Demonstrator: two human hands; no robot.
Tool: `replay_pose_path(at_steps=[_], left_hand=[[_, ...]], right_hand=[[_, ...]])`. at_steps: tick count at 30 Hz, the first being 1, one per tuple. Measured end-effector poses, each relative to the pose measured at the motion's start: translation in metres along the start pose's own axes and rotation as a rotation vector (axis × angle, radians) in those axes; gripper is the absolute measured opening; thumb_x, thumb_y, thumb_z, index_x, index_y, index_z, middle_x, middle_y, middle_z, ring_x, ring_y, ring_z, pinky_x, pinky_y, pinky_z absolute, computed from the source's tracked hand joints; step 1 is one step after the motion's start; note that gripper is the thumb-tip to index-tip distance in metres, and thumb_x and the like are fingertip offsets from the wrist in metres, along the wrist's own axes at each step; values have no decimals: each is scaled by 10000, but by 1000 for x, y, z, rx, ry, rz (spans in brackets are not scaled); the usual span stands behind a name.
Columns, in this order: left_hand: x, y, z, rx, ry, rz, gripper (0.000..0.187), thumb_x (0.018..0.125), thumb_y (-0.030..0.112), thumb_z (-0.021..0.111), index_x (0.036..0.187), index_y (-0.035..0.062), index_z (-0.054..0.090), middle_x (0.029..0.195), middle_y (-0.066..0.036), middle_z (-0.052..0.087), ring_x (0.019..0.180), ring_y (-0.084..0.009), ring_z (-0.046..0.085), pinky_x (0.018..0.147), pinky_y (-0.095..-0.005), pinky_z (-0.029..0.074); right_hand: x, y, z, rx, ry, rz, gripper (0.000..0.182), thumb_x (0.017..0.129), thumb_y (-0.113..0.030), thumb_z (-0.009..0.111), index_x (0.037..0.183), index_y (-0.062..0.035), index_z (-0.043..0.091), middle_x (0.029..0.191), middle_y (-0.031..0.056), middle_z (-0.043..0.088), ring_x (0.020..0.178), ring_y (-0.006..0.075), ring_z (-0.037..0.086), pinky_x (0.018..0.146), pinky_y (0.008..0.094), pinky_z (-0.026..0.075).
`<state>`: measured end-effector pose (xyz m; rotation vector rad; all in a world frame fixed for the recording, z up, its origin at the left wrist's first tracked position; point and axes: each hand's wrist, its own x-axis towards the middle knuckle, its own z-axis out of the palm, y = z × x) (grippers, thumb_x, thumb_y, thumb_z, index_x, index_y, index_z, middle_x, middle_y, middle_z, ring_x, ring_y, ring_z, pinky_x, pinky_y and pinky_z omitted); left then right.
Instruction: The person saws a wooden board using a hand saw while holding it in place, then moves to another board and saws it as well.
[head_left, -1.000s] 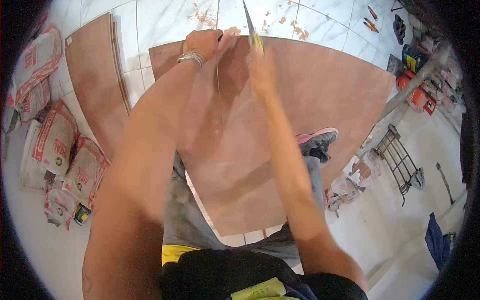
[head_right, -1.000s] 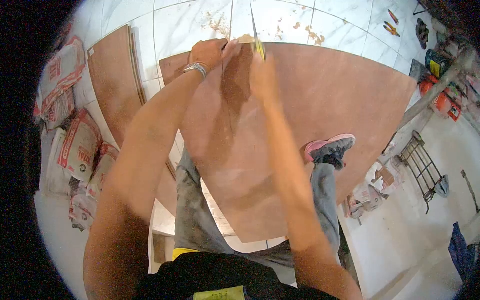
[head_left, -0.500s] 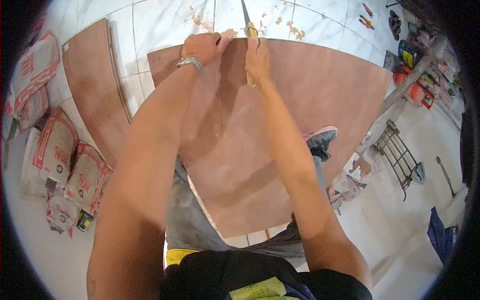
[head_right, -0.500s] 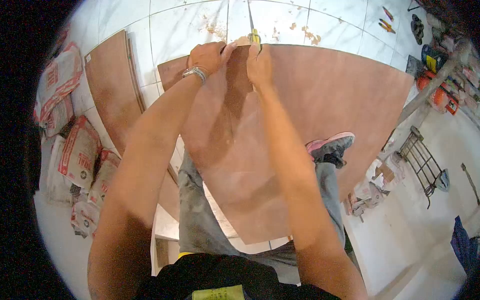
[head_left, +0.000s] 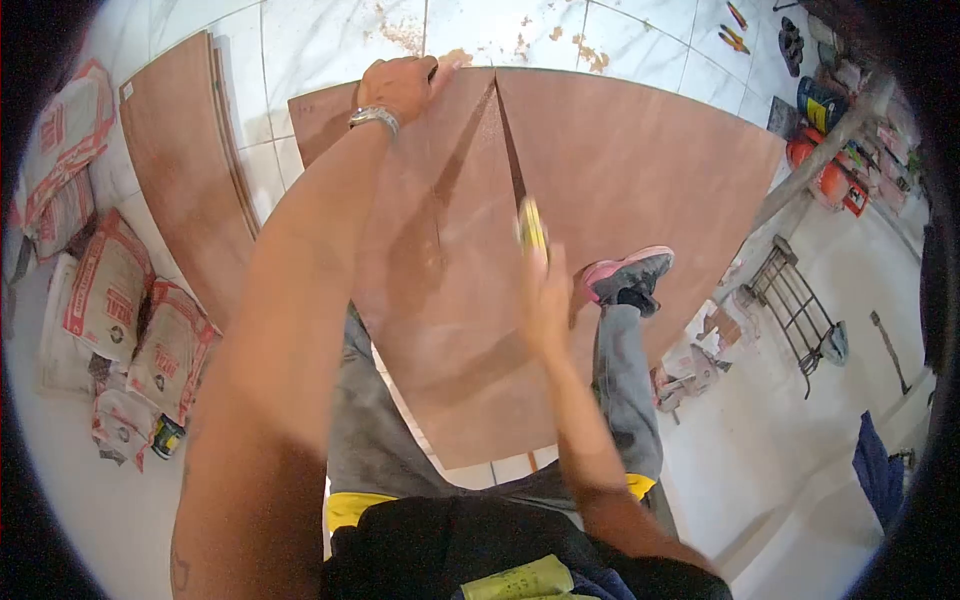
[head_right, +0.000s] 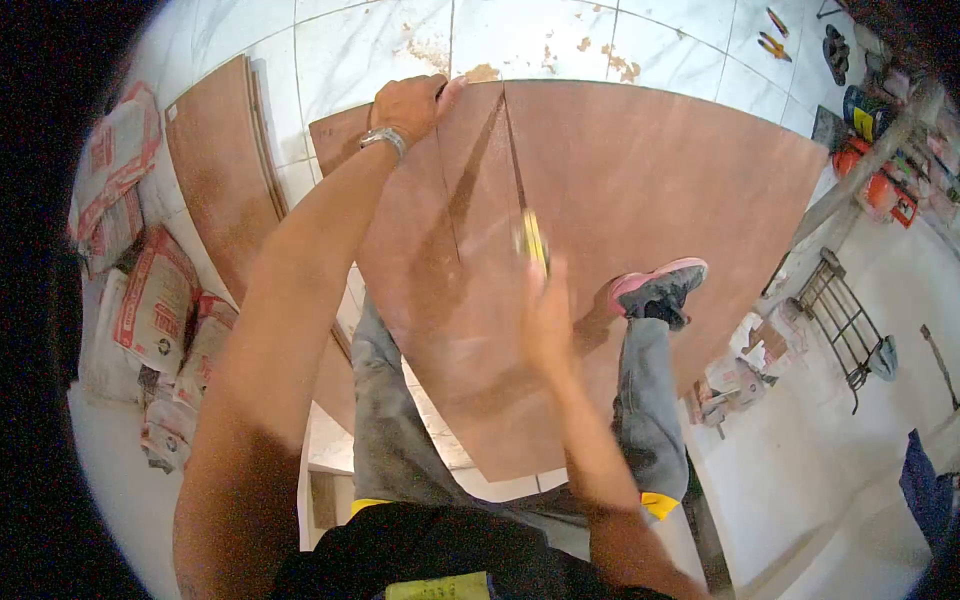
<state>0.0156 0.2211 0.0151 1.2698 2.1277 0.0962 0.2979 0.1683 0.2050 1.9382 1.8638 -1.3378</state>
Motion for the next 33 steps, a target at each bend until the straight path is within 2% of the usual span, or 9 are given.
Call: replay_pose_path(at_steps=[5,12,15,17,19,22,27,31,33], left_hand=[[4,-4,4,42,72,30,629,1025,622,355,943,143,755,891,-115,755,840,-307,714,793,-433,537],[5,-5,12,12,25,26,638,1019,643,343,974,157,754,896,-117,757,842,-314,719,781,-451,543],[6,-6,11,37,13,15,653,1013,660,333,981,163,756,913,-121,758,845,-315,719,788,-451,544],[6,-7,14,42,11,22,664,1009,682,329,1050,181,763,905,-112,761,833,-310,728,771,-452,565],[7,-8,13,28,24,17,672,1009,686,321,1064,183,763,920,-113,762,845,-310,730,778,-453,570],[-7,-3,15,0,-28,-13,673,1012,671,311,1027,167,756,961,-125,761,884,-320,728,816,-454,561],[6,-3,8,18,-40,-1,679,1018,666,296,1031,168,756,954,-134,761,859,-328,731,791,-453,566],[6,-3,10,40,-4,11,682,1024,656,292,1019,160,760,904,-144,759,834,-317,728,777,-454,560],[3,-1,14,21,-45,-8,684,1025,651,294,1015,150,760,902,-145,759,835,-315,726,794,-456,552]], right_hand=[[190,-41,76,65,176,-276,436,1056,-393,467,1094,36,539,1004,348,649,969,540,621,783,584,469],[-6,19,12,40,28,10,461,1077,-351,437,1316,28,542,1113,229,678,1018,342,668,893,454,494],[-6,27,19,107,134,-265,453,1075,-337,446,1327,28,538,1062,194,667,948,337,657,872,461,495],[88,5,52,16,57,-9,558,1061,-393,463,1380,64,483,1177,352,640,1113,489,629,937,523,507],[186,-25,83,48,164,-222,479,1060,-414,449,1143,48,546,998,359,660,959,562,624,770,576,506],[188,-47,71,20,166,-236,422,1054,-389,478,1080,27,541,982,340,664,930,538,640,759,578,492],[-6,29,19,39,20,43,424,1062,-238,491,1368,55,501,1183,275,658,1067,348,661,882,454,509],[53,13,40,-77,84,-80,454,1060,-290,486,1340,64,532,1194,298,651,1129,380,643,931,466,495],[170,-30,74,-42,80,-63,460,1058,-371,469,1154,64,584,1097,342,633,1045,499,611,890,539,472]])
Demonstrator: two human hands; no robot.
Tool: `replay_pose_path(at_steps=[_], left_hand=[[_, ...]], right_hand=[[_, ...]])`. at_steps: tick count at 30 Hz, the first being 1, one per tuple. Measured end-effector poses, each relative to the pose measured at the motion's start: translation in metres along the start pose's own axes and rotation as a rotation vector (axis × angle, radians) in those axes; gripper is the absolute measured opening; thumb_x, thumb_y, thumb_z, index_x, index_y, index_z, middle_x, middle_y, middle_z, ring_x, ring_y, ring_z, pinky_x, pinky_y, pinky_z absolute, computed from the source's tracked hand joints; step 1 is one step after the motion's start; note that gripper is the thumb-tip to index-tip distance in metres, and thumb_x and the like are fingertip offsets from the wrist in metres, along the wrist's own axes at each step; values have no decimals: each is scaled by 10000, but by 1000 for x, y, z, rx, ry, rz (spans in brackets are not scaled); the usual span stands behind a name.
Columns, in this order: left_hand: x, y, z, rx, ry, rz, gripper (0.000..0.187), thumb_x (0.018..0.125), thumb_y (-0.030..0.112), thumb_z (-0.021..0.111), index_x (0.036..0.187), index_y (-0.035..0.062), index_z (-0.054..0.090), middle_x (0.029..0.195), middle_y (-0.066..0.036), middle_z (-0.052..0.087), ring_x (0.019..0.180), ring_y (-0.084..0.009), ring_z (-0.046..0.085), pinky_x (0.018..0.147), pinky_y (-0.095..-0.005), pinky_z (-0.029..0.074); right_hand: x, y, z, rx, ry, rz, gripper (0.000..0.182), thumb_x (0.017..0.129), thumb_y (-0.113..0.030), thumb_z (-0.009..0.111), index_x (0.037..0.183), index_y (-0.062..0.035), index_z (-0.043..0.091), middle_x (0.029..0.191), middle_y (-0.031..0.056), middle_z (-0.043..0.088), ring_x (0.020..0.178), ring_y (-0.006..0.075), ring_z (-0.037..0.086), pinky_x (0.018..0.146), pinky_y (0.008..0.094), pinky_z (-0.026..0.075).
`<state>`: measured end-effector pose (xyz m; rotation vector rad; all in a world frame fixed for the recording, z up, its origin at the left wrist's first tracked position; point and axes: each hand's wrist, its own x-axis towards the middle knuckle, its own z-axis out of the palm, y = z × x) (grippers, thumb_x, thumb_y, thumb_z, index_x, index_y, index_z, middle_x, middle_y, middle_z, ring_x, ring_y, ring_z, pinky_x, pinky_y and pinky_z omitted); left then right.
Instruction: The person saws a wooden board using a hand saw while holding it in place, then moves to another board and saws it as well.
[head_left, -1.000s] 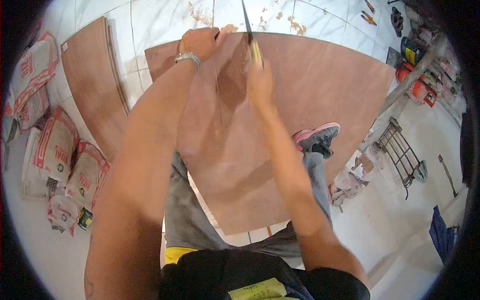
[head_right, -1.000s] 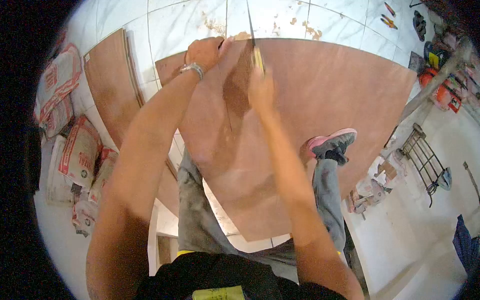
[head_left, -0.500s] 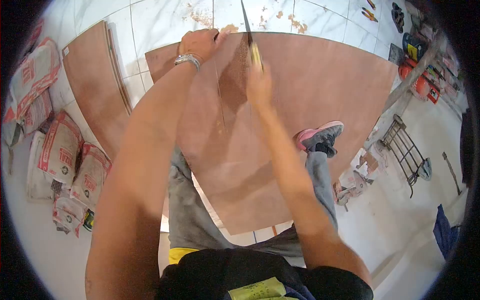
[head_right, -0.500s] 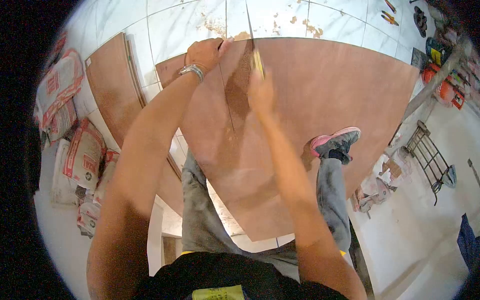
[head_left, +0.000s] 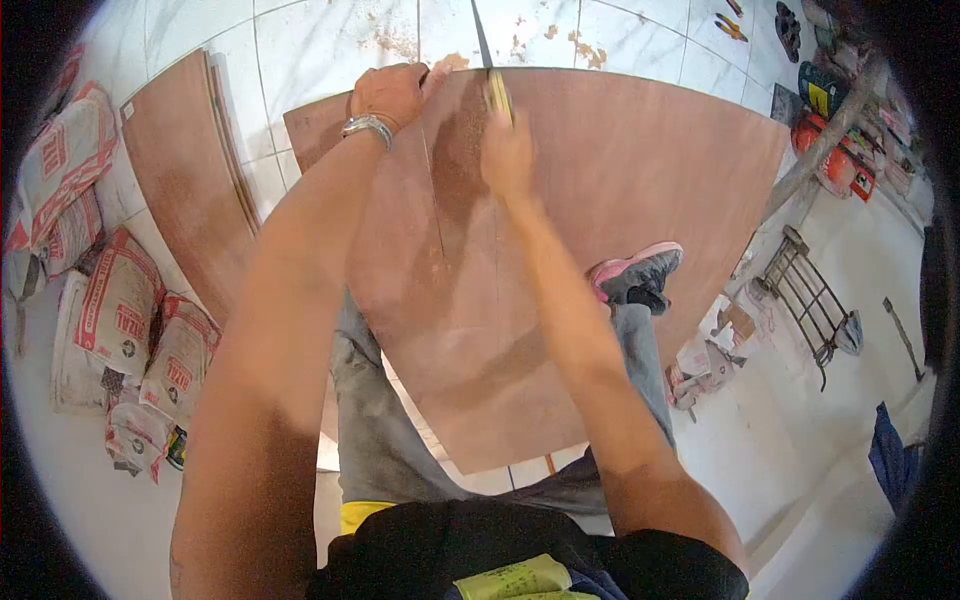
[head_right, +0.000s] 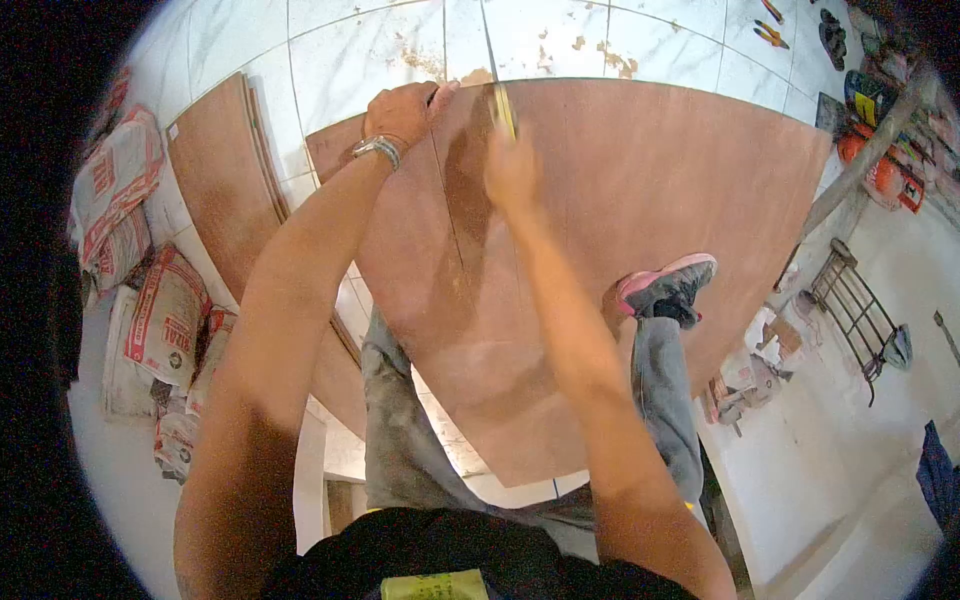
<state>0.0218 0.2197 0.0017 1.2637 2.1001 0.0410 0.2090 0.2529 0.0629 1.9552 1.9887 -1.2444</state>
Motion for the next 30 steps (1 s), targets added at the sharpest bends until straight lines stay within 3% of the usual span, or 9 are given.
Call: replay_pose_path(at_steps=[4,8,13,15,18,21,24,27,30], left_hand=[[-1,-1,-11,24,14,11,682,1024,647,305,1017,138,759,934,-142,760,849,-307,725,819,-451,545],[3,-4,-4,-20,79,30,660,1022,648,336,993,144,761,912,-129,757,834,-304,721,796,-441,550],[2,-6,-1,-30,89,39,655,1007,676,372,991,154,767,842,-116,752,761,-296,720,723,-435,569],[-2,2,-12,-22,32,16,636,1016,646,365,976,150,760,866,-122,748,825,-304,713,798,-446,538],[-11,1,-11,-15,-26,-11,618,1019,626,372,964,146,757,888,-124,747,856,-307,706,842,-452,519],[1,-7,0,-22,102,65,646,1017,654,357,984,153,762,879,-122,753,800,-303,717,758,-440,553],[3,-12,5,12,152,99,665,1019,667,340,976,154,760,872,-115,756,773,-298,723,698,-427,570],[2,-4,-7,-9,33,53,630,1020,634,363,983,143,756,896,-117,752,827,-310,716,784,-448,543],[4,-2,-14,-8,14,8,620,1022,621,367,997,135,752,910,-120,751,859,-318,713,834,-458,529]], right_hand=[[8,-22,-6,172,7,-25,528,1061,-429,439,1191,70,554,1109,350,632,1045,493,615,898,519,475],[-169,51,-62,123,-48,93,493,1064,-317,466,1412,30,487,1297,264,621,1207,387,611,993,454,471],[-63,3,-33,47,-90,128,478,1064,-388,432,1279,26,537,1086,324,667,1037,494,641,878,538,499],[28,-12,9,75,84,-124,469,1063,-410,420,1100,43,535,1038,351,646,1000,553,602,845,571,478],[27,-10,4,130,66,-180,488,1059,-422,434,1135,48,538,1056,348,647,1025,541,606,851,563,479],[-104,30,-40,41,-86,143,458,1065,-335,467,1318,42,517,1208,303,635,1143,426,627,950,493,484],[-175,64,-57,239,-38,-134,446,1058,-276,488,1384,28,496,1299,280,617,1204,371,617,988,483,476],[-88,19,-36,-50,-143,199,547,1064,-322,464,1427,86,449,1299,315,610,1210,435,604,1023,480,471],[35,-7,13,101,91,-132,484,1059,-391,468,1158,78,533,1128,375,616,1078,527,598,897,547,467]])
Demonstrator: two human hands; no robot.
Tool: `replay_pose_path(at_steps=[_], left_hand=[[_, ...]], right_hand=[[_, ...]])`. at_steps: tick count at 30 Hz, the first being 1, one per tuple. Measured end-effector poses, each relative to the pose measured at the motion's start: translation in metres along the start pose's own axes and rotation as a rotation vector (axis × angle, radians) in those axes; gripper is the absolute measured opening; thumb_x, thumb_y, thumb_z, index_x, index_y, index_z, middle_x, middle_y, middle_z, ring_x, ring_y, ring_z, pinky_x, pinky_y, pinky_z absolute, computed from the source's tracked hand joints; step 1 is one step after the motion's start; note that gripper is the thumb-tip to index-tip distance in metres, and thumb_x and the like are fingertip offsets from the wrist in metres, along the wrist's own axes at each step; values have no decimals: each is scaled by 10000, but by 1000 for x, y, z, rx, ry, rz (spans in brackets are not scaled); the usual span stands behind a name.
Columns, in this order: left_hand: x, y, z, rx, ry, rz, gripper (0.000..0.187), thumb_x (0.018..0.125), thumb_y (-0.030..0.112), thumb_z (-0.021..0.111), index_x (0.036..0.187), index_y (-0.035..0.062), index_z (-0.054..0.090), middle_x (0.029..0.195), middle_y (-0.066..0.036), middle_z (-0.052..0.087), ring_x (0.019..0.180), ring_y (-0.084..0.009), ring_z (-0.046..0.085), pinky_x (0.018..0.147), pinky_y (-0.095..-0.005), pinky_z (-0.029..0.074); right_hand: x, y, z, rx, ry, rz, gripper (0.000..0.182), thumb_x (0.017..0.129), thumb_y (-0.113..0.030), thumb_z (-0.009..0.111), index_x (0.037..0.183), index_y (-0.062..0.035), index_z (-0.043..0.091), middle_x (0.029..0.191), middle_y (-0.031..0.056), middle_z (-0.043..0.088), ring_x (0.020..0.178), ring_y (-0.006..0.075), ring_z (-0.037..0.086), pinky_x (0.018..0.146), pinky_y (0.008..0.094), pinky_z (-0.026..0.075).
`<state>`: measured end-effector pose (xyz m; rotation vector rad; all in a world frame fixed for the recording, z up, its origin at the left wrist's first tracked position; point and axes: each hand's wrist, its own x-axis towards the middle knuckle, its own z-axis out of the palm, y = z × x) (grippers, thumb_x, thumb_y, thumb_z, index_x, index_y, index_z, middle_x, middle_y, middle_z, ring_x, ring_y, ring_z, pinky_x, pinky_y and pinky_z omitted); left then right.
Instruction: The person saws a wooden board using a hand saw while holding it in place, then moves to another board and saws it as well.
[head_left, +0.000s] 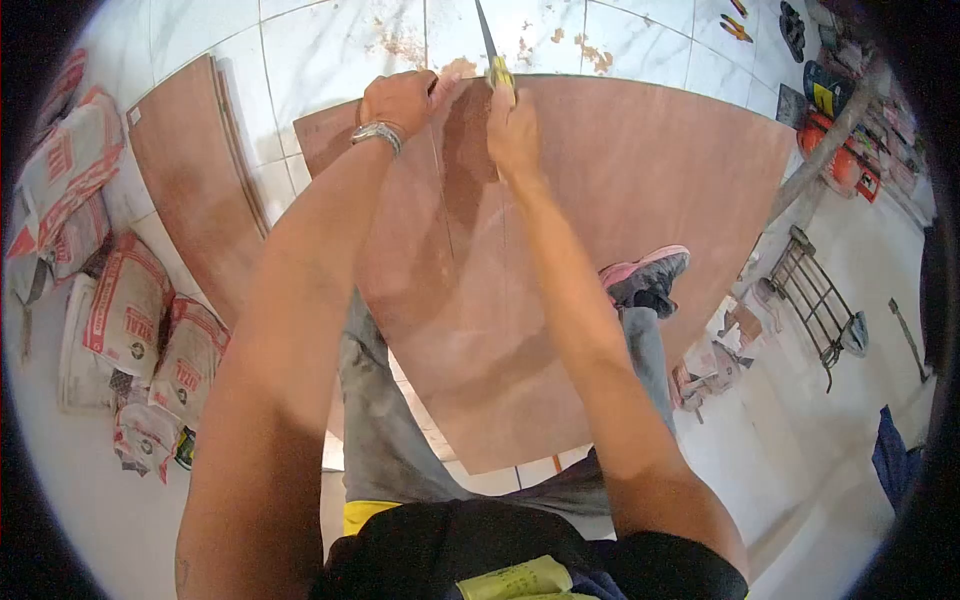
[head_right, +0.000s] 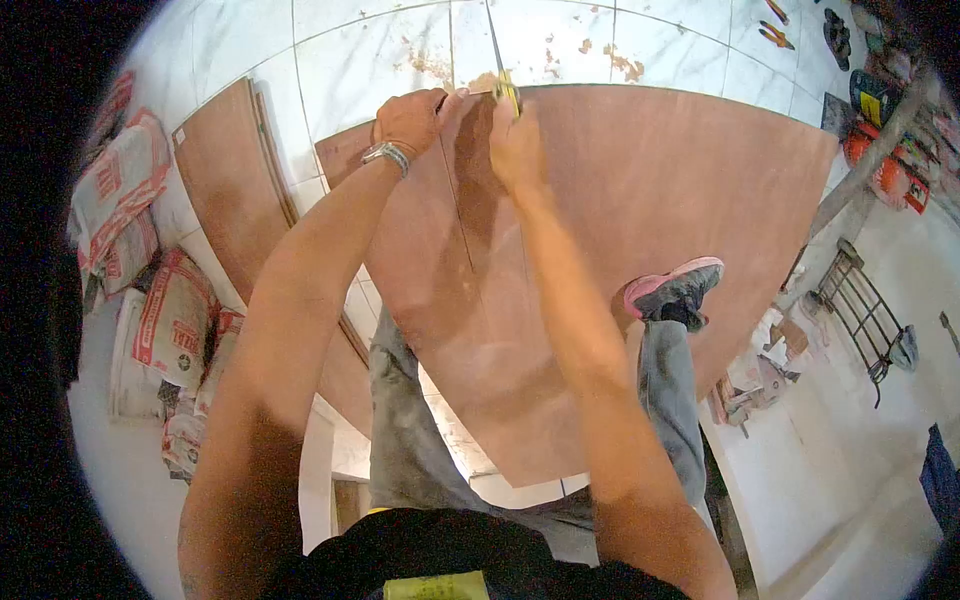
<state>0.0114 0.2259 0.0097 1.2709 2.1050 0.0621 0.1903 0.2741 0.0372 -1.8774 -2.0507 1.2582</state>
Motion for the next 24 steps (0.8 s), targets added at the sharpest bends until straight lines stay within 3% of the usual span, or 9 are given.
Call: replay_pose_path(at_steps=[1,4,6,7,10,12,13,16,24], left_hand=[[-5,2,2,5,-2,-5,624,1023,622,363,999,133,750,911,-120,751,862,-318,714,836,-457,529],[-3,2,4,-1,-18,-25,644,1021,633,351,967,130,748,904,-125,750,860,-325,716,827,-462,534],[-2,0,8,-26,7,10,653,1019,641,349,947,129,746,899,-124,750,855,-328,717,820,-467,539],[-1,-3,10,-34,24,20,657,1017,645,348,937,128,746,897,-124,750,853,-330,718,816,-470,541],[-2,-5,13,4,95,55,660,1014,651,353,924,128,746,880,-122,749,854,-328,720,808,-478,544],[0,-3,9,16,47,18,663,1011,657,355,921,127,744,867,-123,748,842,-327,720,796,-476,546],[-4,-1,9,19,24,-5,665,1009,659,357,919,126,743,860,-124,747,836,-327,720,790,-475,547],[5,0,7,4,96,8,669,1007,661,359,933,121,746,842,-138,744,802,-350,717,758,-474,553],[-4,-3,17,22,81,-44,620,1051,551,304,980,118,742,884,-158,744,871,-374,702,815,-490,525]], right_hand=[[4,-17,-8,57,-37,29,459,1057,-380,475,1107,73,533,1103,385,611,1069,537,592,883,555,460],[-82,0,-47,-31,-67,52,398,1049,-329,492,1176,47,529,1118,344,633,1045,517,606,873,532,478],[-176,31,-81,-3,-102,109,360,1048,-268,506,1271,13,532,1080,277,666,967,438,659,832,505,497],[-212,17,-98,13,-95,284,357,1045,-256,510,1284,9,538,1091,261,677,990,396,675,828,500,503],[-204,26,-91,91,-49,40,337,1045,-261,512,1238,12,556,1089,258,680,996,377,680,826,489,508],[-102,21,-40,-36,-116,282,385,1050,-342,490,1166,18,568,1019,290,677,947,407,693,795,493,520],[-51,36,-2,-83,-23,111,417,1043,-397,488,1118,7,562,914,293,673,840,473,678,713,534,509],[-32,29,0,66,151,-177,394,1033,-407,504,1021,-14,538,796,301,638,760,533,631,647,583,465],[-44,31,5,-4,162,-77,414,1024,-447,510,972,-38,534,751,255,633,736,509,631,618,550,456]])
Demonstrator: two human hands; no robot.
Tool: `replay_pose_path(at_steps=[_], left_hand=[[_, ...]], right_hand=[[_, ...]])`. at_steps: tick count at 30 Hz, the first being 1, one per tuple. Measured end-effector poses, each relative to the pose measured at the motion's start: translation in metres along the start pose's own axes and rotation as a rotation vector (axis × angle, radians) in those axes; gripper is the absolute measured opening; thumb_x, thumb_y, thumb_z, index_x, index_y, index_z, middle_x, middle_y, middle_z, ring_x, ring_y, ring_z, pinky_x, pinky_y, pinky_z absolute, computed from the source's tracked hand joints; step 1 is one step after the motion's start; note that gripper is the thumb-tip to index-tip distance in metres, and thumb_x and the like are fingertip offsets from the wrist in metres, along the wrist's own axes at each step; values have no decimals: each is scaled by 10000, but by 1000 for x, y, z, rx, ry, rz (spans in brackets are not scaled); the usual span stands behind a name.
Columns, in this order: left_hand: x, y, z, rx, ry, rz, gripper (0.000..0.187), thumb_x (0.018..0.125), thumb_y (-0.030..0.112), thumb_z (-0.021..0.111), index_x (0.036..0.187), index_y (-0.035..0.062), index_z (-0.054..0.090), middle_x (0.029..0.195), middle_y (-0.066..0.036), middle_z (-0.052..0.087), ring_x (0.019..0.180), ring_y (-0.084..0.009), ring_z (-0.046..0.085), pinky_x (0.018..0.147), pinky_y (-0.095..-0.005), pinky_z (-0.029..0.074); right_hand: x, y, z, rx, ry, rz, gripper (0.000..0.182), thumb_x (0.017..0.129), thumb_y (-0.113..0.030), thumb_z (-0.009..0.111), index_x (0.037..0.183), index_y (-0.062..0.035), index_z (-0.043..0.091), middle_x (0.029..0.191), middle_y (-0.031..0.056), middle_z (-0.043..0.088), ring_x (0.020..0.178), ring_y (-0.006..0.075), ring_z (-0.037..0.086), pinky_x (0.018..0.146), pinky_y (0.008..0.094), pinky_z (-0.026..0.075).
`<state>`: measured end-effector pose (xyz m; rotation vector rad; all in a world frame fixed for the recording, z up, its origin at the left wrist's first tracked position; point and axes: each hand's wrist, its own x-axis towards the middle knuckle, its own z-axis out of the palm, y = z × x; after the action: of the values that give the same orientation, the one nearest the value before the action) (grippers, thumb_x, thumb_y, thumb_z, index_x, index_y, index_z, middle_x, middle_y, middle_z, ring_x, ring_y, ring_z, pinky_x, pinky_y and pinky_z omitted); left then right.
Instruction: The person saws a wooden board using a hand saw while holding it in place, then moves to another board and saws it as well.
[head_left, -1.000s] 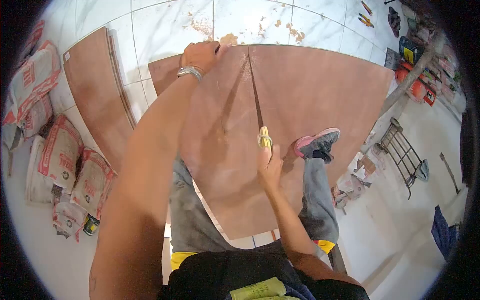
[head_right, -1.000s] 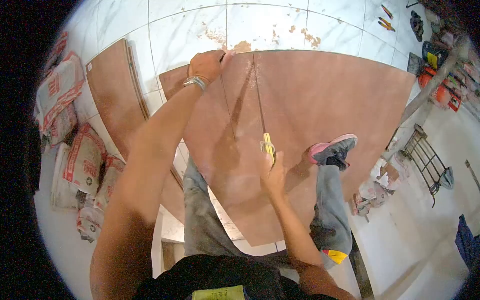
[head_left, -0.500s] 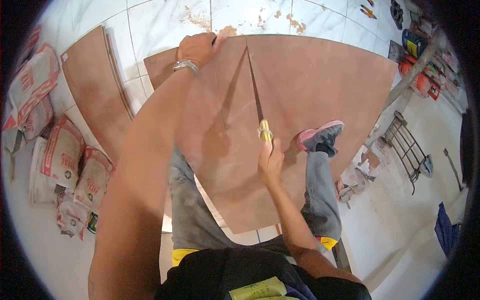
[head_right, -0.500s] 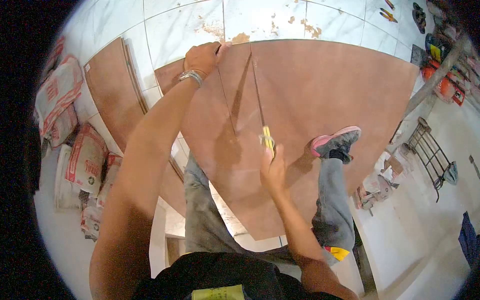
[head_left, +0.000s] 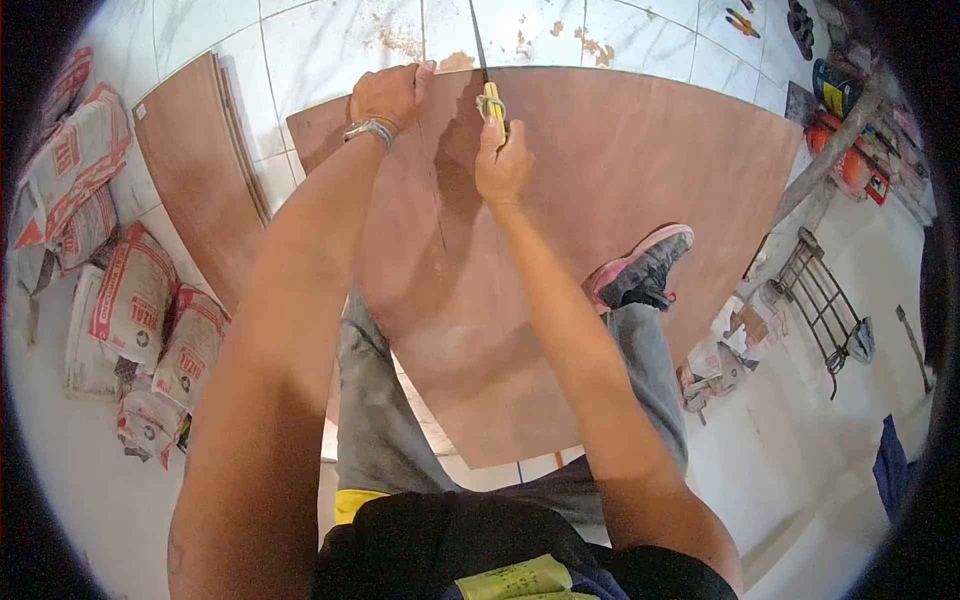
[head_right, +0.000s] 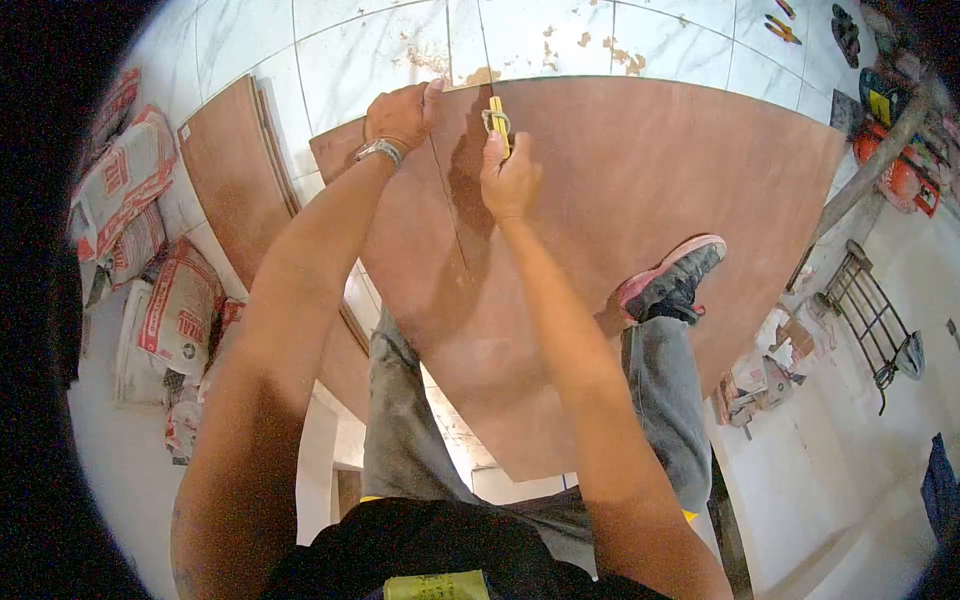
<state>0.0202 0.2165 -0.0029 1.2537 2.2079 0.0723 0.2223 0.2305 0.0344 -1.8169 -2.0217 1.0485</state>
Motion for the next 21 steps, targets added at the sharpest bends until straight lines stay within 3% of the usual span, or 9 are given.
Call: replay_pose_path(at_steps=[2,5,14,18,21], left_hand=[[5,-2,1,6,-15,-2,594,1061,514,292,1021,119,735,912,-161,744,878,-374,699,824,-491,519],[2,-6,10,-28,161,65,564,1066,489,289,1068,122,717,978,-161,741,874,-376,695,835,-483,520],[2,2,-8,56,-103,-14,495,1063,442,330,1121,134,713,1059,-173,721,936,-381,695,860,-499,532],[-4,4,-11,-100,-5,-1,440,1050,418,363,1145,152,701,1123,-166,715,992,-384,695,895,-506,533],[16,11,-15,-310,-14,-103,511,1046,469,356,1169,100,687,1048,-186,740,975,-381,707,867,-518,540]], right_hand=[[-2,4,2,-2,7,14,423,1009,-468,524,964,-48,525,742,271,631,721,518,629,618,586,456],[-2,0,2,-58,-34,42,418,1001,-476,533,968,-59,523,727,272,631,693,519,629,597,608,457],[-10,3,6,-35,18,18,368,998,-452,548,995,-85,524,704,259,638,642,519,623,566,614,458],[-25,9,8,-56,38,19,350,1005,-436,537,1018,-86,530,713,261,636,653,518,620,594,617,457],[1,7,6,-61,68,-40,354,1015,-428,519,1043,-75,532,738,271,638,687,531,611,641,630,450]])
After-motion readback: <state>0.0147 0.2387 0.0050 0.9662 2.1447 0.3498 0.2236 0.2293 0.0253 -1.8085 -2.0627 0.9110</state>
